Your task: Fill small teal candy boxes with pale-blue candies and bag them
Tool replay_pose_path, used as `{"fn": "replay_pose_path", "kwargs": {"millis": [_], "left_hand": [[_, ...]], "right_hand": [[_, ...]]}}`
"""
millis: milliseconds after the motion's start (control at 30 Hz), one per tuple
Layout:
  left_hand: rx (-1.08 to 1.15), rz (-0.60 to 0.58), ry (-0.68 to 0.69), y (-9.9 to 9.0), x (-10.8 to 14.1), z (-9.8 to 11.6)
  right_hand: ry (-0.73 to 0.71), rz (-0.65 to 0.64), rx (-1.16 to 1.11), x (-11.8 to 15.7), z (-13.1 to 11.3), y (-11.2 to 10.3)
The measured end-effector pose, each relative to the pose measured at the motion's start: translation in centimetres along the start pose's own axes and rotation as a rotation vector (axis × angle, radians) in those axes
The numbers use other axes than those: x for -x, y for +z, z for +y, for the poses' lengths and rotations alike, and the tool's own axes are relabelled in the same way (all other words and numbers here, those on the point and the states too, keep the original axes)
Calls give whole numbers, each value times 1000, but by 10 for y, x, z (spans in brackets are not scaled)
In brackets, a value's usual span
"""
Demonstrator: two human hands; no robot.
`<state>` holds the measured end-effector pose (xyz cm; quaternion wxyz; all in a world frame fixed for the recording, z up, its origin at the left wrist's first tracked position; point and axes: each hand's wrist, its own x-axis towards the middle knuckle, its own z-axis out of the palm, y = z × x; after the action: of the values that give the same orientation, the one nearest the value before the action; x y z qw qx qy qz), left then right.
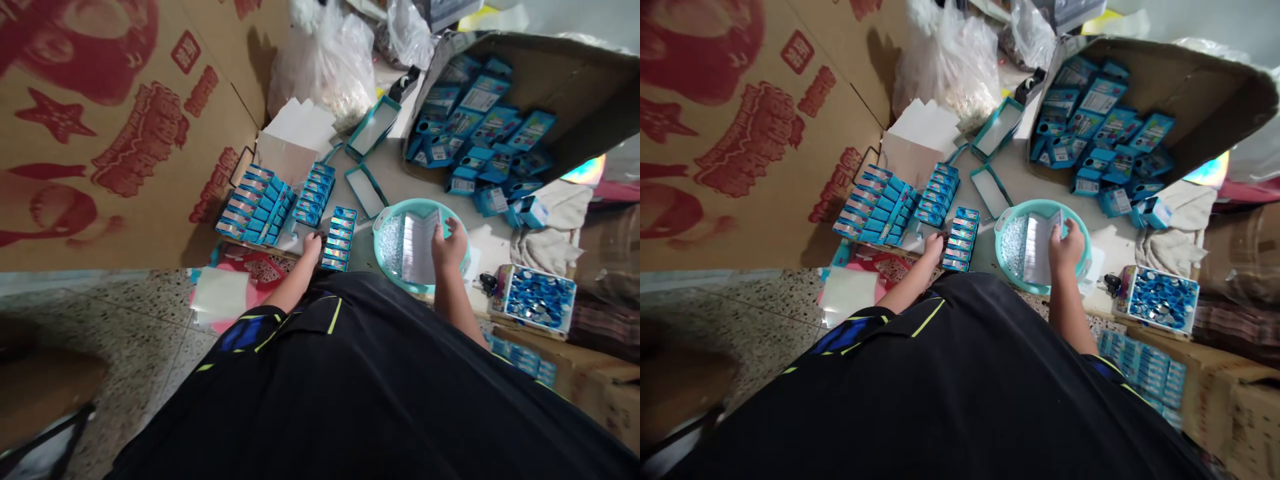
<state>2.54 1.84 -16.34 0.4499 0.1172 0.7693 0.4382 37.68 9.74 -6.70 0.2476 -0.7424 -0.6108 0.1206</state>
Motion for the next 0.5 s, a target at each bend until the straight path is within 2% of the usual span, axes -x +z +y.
{"fn": "replay_pose_path", "kwargs": {"millis": [100,200,267,333,433,500], "left_hand": [[37,-1,110,-7,13,3],[78,-12,241,-9,29,12],[113,-3,319,-10,40,16],[146,33,397,-12,51,16],[154,87,423,-17,65,7],[136,116,381,-22,73,-1]], "right_hand": [[72,-328,-3,3,20,-2],[-5,-555,-64,23,14,12],[-97,-616,-85,37,4,23],[-87,-675,-149,44,-1,29],[160,-769,-424,39,0,30],[262,-762,-466,29,4,29]]}}
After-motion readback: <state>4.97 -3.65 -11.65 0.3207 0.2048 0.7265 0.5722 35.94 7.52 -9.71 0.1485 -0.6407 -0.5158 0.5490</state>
